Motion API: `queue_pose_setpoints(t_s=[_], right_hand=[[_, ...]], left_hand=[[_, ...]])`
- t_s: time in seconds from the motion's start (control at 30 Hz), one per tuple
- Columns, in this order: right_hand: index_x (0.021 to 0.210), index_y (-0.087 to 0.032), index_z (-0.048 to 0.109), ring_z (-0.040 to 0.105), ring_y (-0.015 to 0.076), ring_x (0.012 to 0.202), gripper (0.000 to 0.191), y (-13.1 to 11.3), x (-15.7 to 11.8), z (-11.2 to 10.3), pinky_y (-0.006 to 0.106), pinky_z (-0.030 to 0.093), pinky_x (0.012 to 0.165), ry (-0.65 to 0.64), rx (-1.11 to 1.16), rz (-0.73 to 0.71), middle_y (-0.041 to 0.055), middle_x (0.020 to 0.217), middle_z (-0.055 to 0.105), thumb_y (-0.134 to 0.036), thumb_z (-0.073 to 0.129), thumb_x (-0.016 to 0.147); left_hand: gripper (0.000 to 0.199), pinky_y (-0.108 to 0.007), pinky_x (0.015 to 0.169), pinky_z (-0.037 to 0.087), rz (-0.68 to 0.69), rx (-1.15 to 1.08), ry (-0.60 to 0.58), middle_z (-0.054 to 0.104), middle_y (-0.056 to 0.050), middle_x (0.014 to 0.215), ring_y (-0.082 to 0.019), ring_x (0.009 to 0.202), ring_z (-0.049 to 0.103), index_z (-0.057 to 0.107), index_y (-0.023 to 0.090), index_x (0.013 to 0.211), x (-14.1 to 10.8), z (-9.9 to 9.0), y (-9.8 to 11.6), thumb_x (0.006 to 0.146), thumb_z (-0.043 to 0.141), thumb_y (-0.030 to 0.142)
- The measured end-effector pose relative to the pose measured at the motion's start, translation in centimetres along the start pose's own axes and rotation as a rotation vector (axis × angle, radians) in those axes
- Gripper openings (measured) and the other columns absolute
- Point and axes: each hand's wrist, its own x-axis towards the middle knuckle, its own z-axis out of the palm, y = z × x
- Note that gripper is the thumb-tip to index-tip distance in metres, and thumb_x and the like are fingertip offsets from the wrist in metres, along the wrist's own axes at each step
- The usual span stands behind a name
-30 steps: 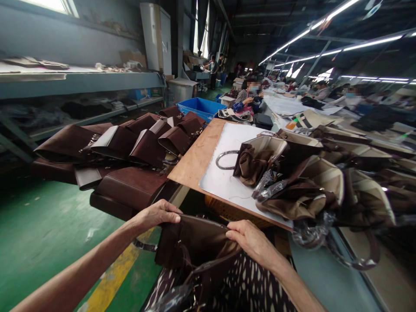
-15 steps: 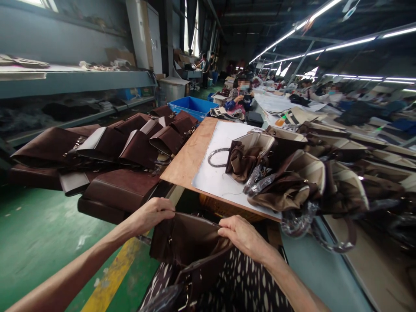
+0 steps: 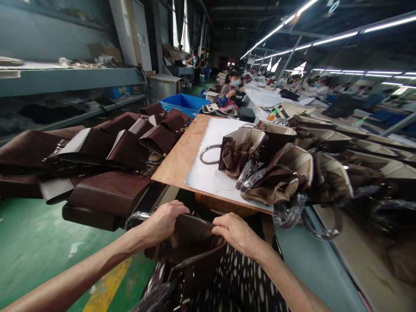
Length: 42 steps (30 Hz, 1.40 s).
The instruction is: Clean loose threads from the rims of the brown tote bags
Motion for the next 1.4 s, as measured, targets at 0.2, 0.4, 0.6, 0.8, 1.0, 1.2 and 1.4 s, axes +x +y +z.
queue_pose_setpoints(t_s=[0.2, 0.4, 0.6, 0.8, 1.0, 1.2, 1.4], right_hand=[[0.054, -0.016, 0.045, 0.037, 0.0079, 0.056, 0.026, 0.1, 0.2, -0.1, 0.021, 0.026, 0.056, 0.004, -0.027, -0.01, -0.0047, 0.052, 0.04, -0.026, 0.047, 0.078], [0.054, -0.016, 0.047, 0.035, 0.0076, 0.054, 0.024, 0.1, 0.0, -0.1, 0.02, 0.025, 0.055, 0.011, 0.006, -0.006, -0.0051, 0.051, 0.038, -0.025, 0.048, 0.077], [0.055, -0.016, 0.051, 0.034, 0.0078, 0.054, 0.024, 0.2, 0.1, -0.1, 0.02, 0.024, 0.055, 0.016, -0.005, 0.006, -0.0049, 0.051, 0.04, -0.025, 0.048, 0.077], [0.053, -0.017, 0.05, 0.034, 0.0079, 0.052, 0.023, 0.4, 0.1, 0.0, 0.021, 0.024, 0.054, 0.025, 0.001, 0.008, -0.0053, 0.049, 0.036, -0.023, 0.05, 0.076], [0.052, -0.017, 0.046, 0.034, 0.0075, 0.052, 0.025, 0.6, 0.4, 0.3, 0.021, 0.023, 0.054, 0.048, 0.017, -0.002, -0.0054, 0.048, 0.035, -0.025, 0.051, 0.076], [0.054, -0.017, 0.047, 0.036, 0.0075, 0.052, 0.024, 0.5, 0.2, 0.1, 0.021, 0.024, 0.054, 0.05, 0.017, 0.008, -0.0049, 0.049, 0.038, -0.026, 0.051, 0.076], [0.058, -0.018, 0.053, 0.039, 0.0084, 0.054, 0.027, 0.7, 0.0, 0.3, 0.021, 0.026, 0.055, 0.054, -0.011, 0.006, -0.0042, 0.051, 0.045, -0.032, 0.047, 0.08]], left_hand=[[0.052, -0.03, 0.09, 0.038, 0.068, 0.141, -0.06, 0.057, -0.004, 0.109, -0.02, 0.102, 0.049, 0.05, 0.018, 0.118, 0.0, 0.3, 0.3, 0.066, 0.051, 0.012], [0.036, -0.033, 0.078, 0.04, 0.072, 0.336, -0.088, 0.06, -0.004, 0.095, -0.023, 0.088, 0.054, 0.054, 0.019, 0.11, 1.1, 1.4, 0.6, 0.075, 0.06, 0.029], [0.018, -0.025, 0.069, 0.038, 0.168, 0.302, -0.072, 0.058, -0.002, 0.083, -0.017, 0.08, 0.054, 0.058, 0.018, 0.096, 1.7, 1.8, 0.5, 0.087, 0.046, 0.028], [0.018, -0.023, 0.067, 0.038, 0.16, 0.233, -0.033, 0.059, -0.003, 0.08, -0.015, 0.078, 0.053, 0.062, 0.017, 0.092, 2.3, 2.5, 0.8, 0.086, 0.046, 0.023], [0.012, -0.021, 0.067, 0.036, -0.063, 0.027, -0.051, 0.062, 0.001, 0.08, -0.014, 0.077, 0.054, 0.065, 0.021, 0.081, 3.0, 2.0, 1.4, 0.074, 0.056, 0.023], [0.016, -0.022, 0.057, 0.031, -0.244, -0.08, -0.185, 0.059, 0.002, 0.065, -0.014, 0.067, 0.052, 0.067, 0.02, 0.075, 3.9, 1.3, 1.7, 0.064, 0.058, 0.029], [0.015, -0.022, 0.062, 0.033, -0.174, -0.122, -0.163, 0.059, 0.003, 0.066, -0.014, 0.069, 0.052, 0.066, 0.02, 0.074, 3.5, 1.3, 1.9, 0.068, 0.054, 0.028]])
